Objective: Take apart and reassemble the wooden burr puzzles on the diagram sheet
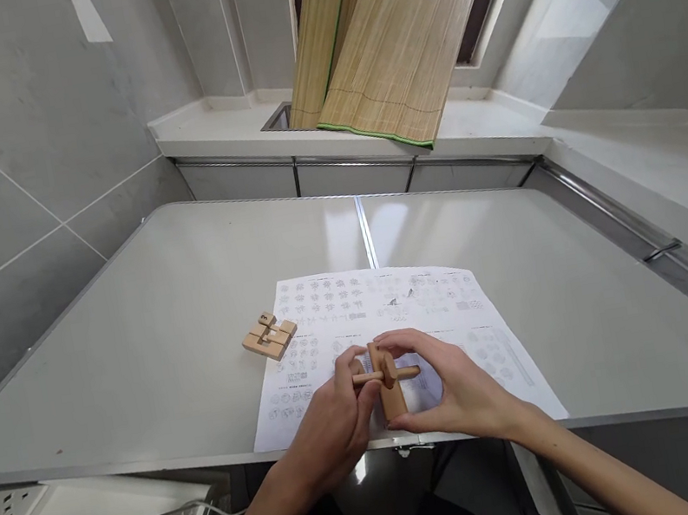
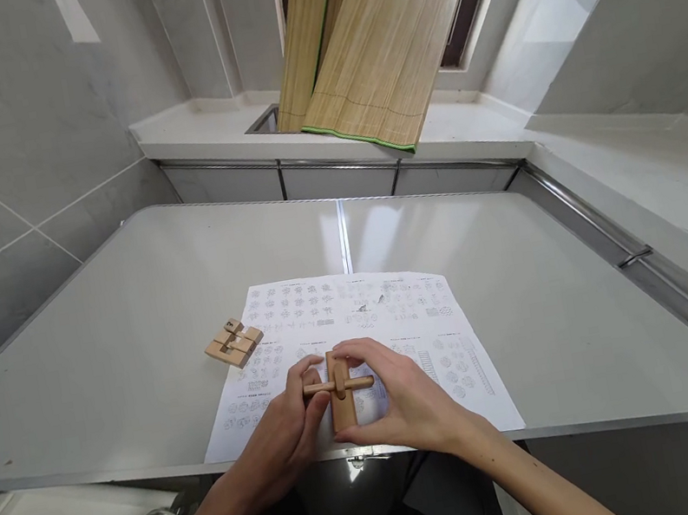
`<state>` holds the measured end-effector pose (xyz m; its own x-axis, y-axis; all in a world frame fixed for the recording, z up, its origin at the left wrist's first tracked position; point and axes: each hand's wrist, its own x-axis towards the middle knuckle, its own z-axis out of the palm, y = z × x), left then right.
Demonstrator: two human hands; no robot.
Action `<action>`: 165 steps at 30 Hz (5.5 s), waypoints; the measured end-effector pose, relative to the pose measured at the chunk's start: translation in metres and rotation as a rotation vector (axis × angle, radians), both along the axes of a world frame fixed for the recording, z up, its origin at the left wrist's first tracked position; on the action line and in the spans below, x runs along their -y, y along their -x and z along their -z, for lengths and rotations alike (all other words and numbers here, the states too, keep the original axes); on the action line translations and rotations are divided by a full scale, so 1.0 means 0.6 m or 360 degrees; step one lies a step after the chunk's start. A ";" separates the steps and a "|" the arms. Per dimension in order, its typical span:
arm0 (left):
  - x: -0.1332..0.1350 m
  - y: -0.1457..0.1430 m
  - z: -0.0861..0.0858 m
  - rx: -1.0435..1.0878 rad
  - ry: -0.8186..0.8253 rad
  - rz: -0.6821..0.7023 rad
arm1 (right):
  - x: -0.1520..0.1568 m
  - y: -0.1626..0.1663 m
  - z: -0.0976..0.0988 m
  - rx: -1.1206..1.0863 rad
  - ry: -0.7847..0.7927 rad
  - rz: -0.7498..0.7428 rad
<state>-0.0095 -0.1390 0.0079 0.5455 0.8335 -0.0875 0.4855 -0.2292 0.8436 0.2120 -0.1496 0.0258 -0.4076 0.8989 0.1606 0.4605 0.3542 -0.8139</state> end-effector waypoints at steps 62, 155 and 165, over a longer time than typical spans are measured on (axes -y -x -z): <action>-0.111 0.125 0.033 -0.0600 -0.0915 -0.0970 | 0.010 -0.220 0.062 0.0885 -0.0783 0.0864; -0.028 0.032 -0.002 0.0432 0.0145 -0.0236 | -0.009 0.046 0.050 -0.0676 0.0605 0.0354; -0.031 0.035 0.013 0.0444 0.0168 -0.0470 | 0.000 0.016 0.034 -0.0284 0.0138 0.0790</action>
